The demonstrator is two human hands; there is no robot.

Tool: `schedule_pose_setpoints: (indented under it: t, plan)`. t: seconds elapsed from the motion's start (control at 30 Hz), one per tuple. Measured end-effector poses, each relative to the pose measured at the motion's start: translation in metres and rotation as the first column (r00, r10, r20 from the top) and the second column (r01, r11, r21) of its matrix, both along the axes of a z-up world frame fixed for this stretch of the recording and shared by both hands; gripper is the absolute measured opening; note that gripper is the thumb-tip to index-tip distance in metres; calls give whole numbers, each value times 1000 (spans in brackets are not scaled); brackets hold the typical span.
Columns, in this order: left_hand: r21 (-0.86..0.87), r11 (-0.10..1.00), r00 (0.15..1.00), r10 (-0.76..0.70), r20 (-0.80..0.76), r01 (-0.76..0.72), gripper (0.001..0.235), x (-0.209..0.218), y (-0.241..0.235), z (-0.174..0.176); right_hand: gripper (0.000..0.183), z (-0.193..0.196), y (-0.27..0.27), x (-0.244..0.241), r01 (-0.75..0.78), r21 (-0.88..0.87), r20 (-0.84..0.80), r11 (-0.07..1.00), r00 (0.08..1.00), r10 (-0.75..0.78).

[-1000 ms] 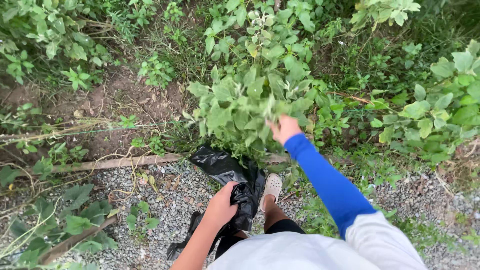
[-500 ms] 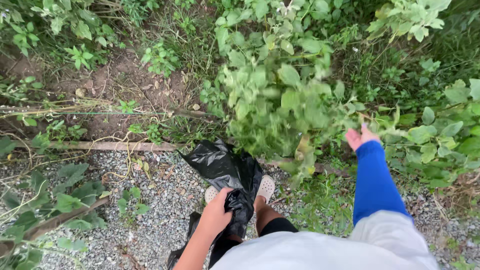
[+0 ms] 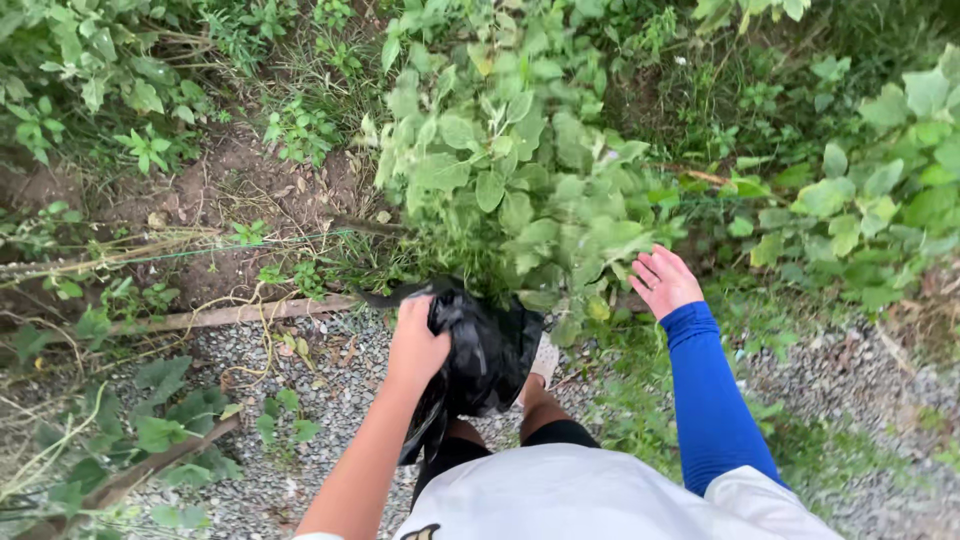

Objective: The person walks from a patio area to a garden bed while holding a black plastic bag. They open the bag and begin picking green leafy plants from the garden, placing them inside the bag. The person continues to gather more plants and put them into the bag throughout the clip.

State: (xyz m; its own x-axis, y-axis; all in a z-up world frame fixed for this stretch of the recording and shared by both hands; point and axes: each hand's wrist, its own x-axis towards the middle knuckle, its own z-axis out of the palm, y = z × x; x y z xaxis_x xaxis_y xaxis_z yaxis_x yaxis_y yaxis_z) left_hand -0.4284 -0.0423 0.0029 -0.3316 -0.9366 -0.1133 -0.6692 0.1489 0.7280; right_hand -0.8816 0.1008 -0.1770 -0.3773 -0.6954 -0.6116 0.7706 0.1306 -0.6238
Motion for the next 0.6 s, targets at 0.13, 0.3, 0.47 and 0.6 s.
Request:
schedule_pose_setpoints:
  t: [0.13, 0.3, 0.47, 0.6]
  plan:
    - [29, 1000, 1000, -9, 20, 8, 57, 20, -29, -8, 38, -4, 44, 49, 10, 266, -141, 964, 990, 29]
    - [14, 995, 989, -95, -113, 97, 55, 65, -32, -2, 77, 11, 71, 117, -247, 541, -30, 804, 950, 312]
    - [23, 997, 967, -71, -246, 79, 46, 101, -49, 25, 64, 83, 24, 254, -384, 448, -552, 807, 591, 588]
    - [23, 995, 959, -84, -270, 94, 40, 122, -81, 45, 78, 167, -38, 373, -364, 437, -764, 822, 332, 553]
